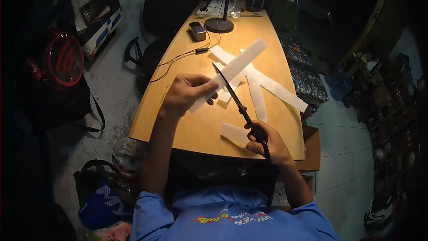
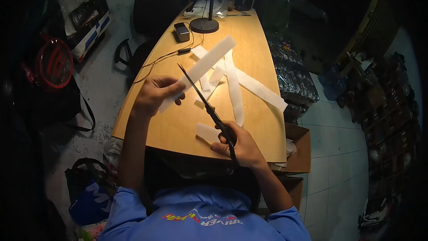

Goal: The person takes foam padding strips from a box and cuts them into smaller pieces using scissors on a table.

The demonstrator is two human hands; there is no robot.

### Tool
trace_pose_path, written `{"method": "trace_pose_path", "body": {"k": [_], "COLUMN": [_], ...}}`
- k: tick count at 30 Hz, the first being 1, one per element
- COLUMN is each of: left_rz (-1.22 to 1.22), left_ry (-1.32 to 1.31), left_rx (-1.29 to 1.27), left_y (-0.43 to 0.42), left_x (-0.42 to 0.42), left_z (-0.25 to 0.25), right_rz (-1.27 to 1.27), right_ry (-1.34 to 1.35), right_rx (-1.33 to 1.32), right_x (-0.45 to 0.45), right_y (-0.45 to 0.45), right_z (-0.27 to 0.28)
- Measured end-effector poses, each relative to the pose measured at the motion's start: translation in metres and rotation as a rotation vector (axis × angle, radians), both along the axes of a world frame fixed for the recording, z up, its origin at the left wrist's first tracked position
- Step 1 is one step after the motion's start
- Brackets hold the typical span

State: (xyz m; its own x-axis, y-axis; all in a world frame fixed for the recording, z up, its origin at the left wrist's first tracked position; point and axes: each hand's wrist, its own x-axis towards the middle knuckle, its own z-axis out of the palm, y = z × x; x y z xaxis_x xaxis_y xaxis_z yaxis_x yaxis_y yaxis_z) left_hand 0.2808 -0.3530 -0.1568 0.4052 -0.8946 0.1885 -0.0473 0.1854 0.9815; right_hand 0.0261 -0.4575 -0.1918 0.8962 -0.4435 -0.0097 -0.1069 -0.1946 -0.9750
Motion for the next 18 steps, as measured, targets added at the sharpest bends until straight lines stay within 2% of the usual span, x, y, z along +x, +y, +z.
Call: {"method": "trace_pose_path", "body": {"k": [9,18], "left_rz": [0.031,-0.033], "left_ry": [0.055,0.068], "left_rx": [0.052,0.072], "left_y": [-0.001,-0.001], "left_x": [-0.001,0.005], "left_z": [-0.008,-0.021], "right_rz": [0.052,0.023], "right_ry": [0.099,0.074], "right_rx": [0.052,0.015], "right_x": [0.003,0.006], "right_y": [-0.004,-0.002], "right_z": [0.006,-0.006]}}
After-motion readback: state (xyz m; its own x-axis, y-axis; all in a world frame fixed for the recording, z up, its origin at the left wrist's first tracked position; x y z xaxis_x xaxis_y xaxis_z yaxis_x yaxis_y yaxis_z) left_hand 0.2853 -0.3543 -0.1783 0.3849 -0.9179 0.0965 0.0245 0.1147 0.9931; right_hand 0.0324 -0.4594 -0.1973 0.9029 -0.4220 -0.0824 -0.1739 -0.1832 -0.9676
